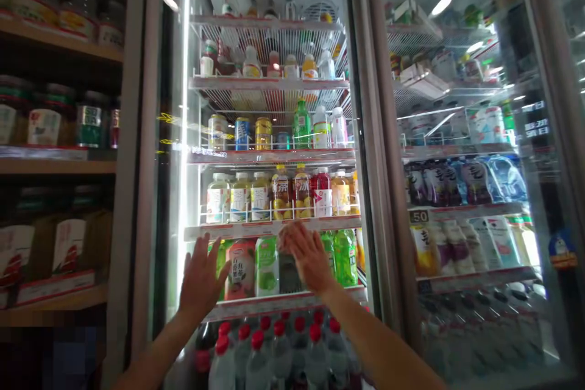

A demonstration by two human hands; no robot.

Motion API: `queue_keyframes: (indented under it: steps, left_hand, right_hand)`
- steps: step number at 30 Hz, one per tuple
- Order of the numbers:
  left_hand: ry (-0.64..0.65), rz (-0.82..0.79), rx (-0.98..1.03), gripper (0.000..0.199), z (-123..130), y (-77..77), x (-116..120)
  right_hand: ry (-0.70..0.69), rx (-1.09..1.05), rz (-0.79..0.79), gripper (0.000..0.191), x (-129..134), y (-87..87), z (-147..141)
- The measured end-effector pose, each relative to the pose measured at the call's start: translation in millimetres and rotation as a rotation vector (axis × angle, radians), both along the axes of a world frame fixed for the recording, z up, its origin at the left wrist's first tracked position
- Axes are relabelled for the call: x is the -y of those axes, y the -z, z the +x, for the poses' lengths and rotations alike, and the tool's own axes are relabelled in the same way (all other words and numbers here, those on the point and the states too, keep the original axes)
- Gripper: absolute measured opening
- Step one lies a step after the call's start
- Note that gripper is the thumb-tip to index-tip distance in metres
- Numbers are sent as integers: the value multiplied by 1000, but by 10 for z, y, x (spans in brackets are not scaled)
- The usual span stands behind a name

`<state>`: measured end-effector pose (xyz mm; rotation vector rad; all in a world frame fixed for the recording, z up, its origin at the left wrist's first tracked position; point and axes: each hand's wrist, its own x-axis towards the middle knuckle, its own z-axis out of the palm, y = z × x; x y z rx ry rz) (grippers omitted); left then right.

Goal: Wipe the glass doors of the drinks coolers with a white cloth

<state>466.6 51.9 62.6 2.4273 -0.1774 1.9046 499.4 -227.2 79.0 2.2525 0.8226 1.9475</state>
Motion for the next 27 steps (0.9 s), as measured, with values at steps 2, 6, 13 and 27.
queue_keyframes:
  steps: [2,6,13,27]
  left_hand:
    - [5,24,8,49,9,-7,2]
    - [-34,5,3,49,16,-48,-49]
    - [-44,-7,-23,50,-6,-47,-77]
    - [-52,-97,-20,51,-26,-66,-181]
  right_hand:
    - [-28,-12,-132,51,-51,38,-25]
    - [20,47,221,54,95,-317,21]
    - [-80,15,-141,50,-282,-52,-34]
    - [-83,15,-27,54,-563,-259,-4]
